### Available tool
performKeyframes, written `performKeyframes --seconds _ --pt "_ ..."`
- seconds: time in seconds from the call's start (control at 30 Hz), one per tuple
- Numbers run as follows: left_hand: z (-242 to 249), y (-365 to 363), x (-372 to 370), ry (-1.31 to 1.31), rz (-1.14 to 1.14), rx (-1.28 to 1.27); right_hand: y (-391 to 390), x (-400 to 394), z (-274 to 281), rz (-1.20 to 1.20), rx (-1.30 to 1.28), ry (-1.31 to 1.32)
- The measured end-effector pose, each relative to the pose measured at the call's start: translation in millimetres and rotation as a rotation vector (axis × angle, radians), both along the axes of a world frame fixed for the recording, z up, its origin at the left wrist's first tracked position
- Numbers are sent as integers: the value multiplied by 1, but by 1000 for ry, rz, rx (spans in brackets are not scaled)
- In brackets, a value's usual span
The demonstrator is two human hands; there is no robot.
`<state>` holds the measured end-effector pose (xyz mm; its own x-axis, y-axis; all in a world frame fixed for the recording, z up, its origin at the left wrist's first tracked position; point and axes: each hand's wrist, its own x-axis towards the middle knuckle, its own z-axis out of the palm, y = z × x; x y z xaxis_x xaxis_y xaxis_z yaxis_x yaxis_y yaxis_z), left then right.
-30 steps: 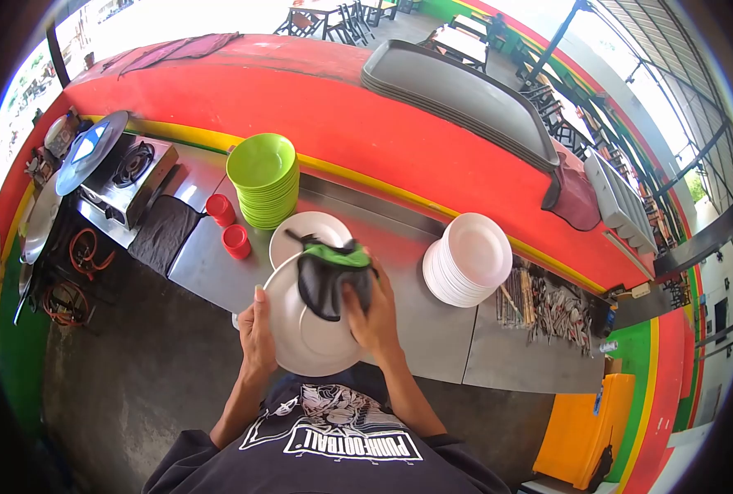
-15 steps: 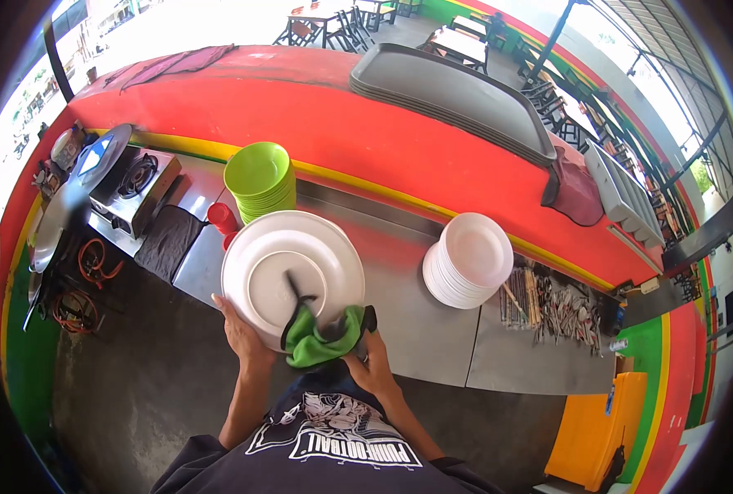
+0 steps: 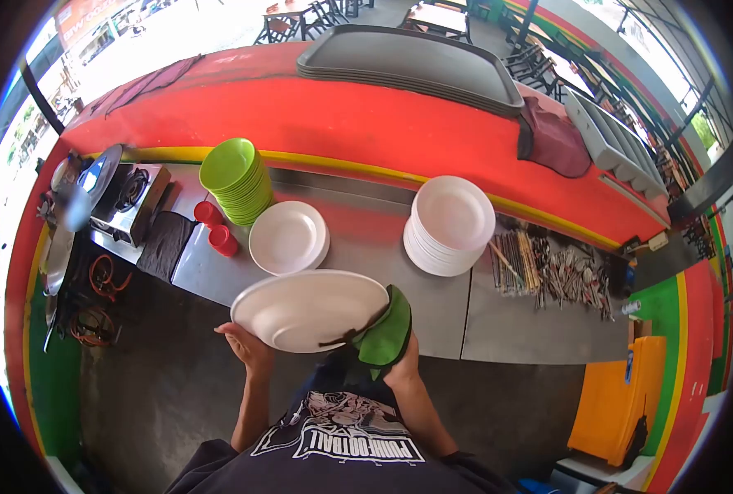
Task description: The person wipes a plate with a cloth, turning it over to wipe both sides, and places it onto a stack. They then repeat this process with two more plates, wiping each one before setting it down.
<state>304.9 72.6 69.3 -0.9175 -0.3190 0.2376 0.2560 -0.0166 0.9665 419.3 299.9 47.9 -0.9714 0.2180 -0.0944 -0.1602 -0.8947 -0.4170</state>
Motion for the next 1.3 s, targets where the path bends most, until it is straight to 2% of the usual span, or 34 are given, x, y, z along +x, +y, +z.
performKeyframes --seconds 0.03,0.07,0.17,0.2,0.23,0.27,0.33,0.37,0.4,0.43,0.5,0.57,0.6,0.7,0.73,0.77,0.97,1.1,1.3 --pt "-3 1 9 64 -15 -110 7 5 0 50 -72 125" --pt "-1 -4 20 112 -124 -223 9 12 1 -85 -45 -71" --pt "26 12 41 133 -389 -103 13 19 31 -218 9 -234" --pt "24 18 48 66 -400 -7 13 19 50 -263 44 -272" --pt "19 21 51 -1 -410 88 16 18 47 -231 37 -179" --pt "6 20 47 113 -608 263 23 18 41 -203 30 -87" --pt "10 36 57 -134 -491 316 34 15 20 -237 73 -20" --pt "13 43 63 -260 -433 344 42 16 12 -220 181 53" --pt "22 42 71 -471 -578 622 52 18 8 -204 292 125" --pt "11 33 74 -621 -697 706 60 21 2 -191 406 195" --pt "4 45 84 -763 -715 761 70 30 -15 -311 566 162" --pt "-1 56 89 -783 -777 684 81 42 -24 -460 677 154" --pt "-3 63 90 -793 -809 647 81 51 -4 -514 734 77" --pt "3 92 90 -718 -744 522 92 66 18 -520 387 -267" --pt "7 103 89 -679 -718 485 98 72 13 -506 519 -342" --pt "11 115 88 -640 -691 448 100 77 8 -541 487 -419" --pt "-21 163 62 -445 -713 384 112 90 -1 -523 400 -490" --pt "-51 194 39 -377 -716 384 123 70 -25 -566 420 -542" --pt "-61 231 -10 -437 -851 380 138 24 -20 -700 427 -508"
